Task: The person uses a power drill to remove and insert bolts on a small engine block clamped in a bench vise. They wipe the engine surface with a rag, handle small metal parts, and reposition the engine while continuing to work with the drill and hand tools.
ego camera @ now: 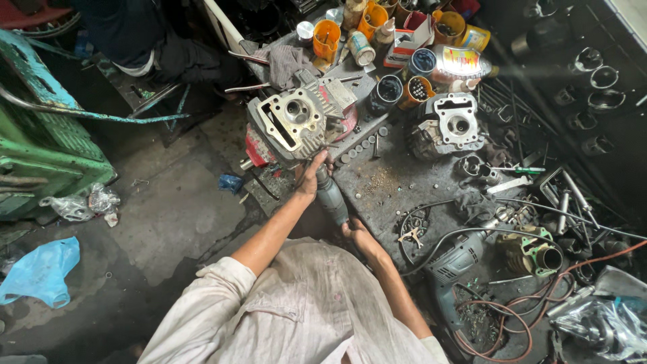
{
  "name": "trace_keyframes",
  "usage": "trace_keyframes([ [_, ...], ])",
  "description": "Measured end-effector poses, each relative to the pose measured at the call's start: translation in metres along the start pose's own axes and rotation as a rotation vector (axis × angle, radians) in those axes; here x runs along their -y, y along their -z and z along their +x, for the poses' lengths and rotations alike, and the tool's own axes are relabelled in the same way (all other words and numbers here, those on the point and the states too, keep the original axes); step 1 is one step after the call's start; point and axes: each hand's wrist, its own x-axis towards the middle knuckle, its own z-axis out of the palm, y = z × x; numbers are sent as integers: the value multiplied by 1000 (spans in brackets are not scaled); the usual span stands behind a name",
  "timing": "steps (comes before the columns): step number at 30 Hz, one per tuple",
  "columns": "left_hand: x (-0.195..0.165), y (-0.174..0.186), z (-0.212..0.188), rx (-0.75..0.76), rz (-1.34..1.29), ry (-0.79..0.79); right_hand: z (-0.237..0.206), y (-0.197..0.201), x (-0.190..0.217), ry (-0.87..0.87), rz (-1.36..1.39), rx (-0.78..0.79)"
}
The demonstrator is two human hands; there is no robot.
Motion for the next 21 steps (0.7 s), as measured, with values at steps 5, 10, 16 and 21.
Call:
trace_keyframes([
  [5,2,1,-3,25,-6,29,-9,2,5,-7,42,30],
  [10,-1,-1,-3,-3,12,33,-10,1,9,-21,46,34],
  [16,0,-2,-4,-17,11,14,-9,1,6,7,42,44],
  [21,-2,-1,-3,-19,26,13,-7,-1,7,-3,44,42],
])
